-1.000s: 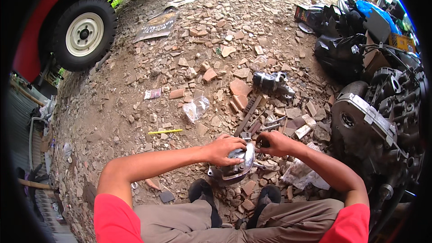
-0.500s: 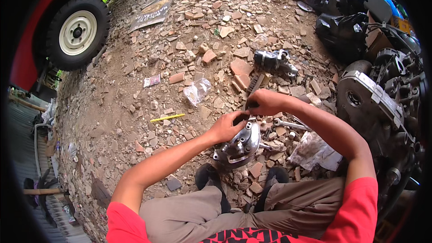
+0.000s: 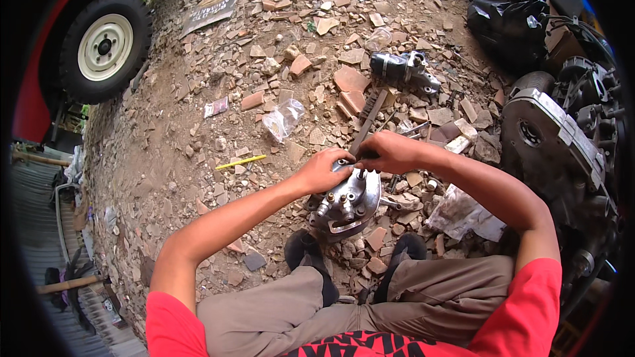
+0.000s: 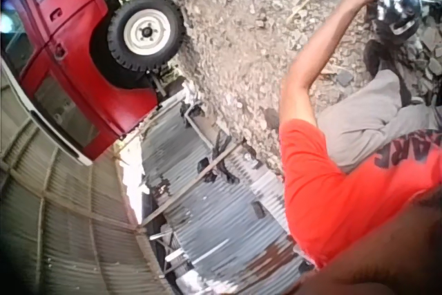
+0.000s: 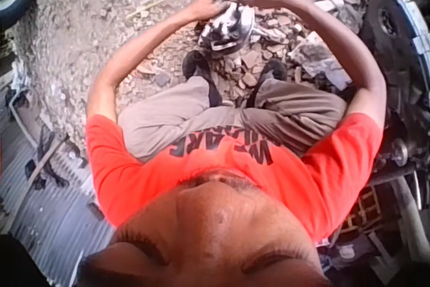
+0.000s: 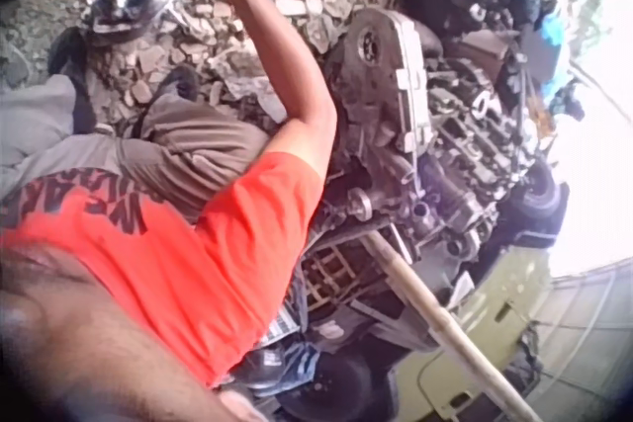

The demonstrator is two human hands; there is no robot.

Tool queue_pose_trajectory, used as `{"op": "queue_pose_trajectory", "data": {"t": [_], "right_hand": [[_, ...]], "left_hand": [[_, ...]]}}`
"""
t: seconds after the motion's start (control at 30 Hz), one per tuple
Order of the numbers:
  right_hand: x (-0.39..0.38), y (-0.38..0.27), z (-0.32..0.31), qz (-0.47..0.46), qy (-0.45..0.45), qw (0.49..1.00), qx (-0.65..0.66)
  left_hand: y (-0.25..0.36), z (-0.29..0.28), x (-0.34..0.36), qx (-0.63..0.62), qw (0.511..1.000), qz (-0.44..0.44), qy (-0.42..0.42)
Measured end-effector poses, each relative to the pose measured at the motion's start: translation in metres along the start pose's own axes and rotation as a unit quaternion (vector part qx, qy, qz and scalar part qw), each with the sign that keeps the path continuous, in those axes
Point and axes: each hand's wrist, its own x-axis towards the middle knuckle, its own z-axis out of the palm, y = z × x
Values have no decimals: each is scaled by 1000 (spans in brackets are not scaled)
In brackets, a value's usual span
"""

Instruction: The person sits on the ground and uses a wrench to tighten bolts on a metallic mechanical part. They repeatedly adjust the part, wipe it with a cloth, and continue tightening the bolts.

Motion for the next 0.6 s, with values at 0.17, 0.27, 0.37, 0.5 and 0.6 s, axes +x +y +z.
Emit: {"op": "queue_pose_trajectory", "data": {"t": [0.17,0.27,0.37,0.5,0.6], "right_hand": [[-1,-7,13,-22,7,1000,-1],[2,-10,14,-13,-9,999,-37],[-5,-4,22,-8,-40,998,-45],[-16,5,30,-91,24,996,-10],[-21,13,35,-90,47,994,28]], "left_hand": [[4,0,6,10,999,15,-36],[-4,4,-2,0,1000,12,-15],[-2,1,0,-8,1000,-14,-23],[-4,1,0,0,1000,-21,-23],[-1,0,0,-8,999,-28,-29]]}}
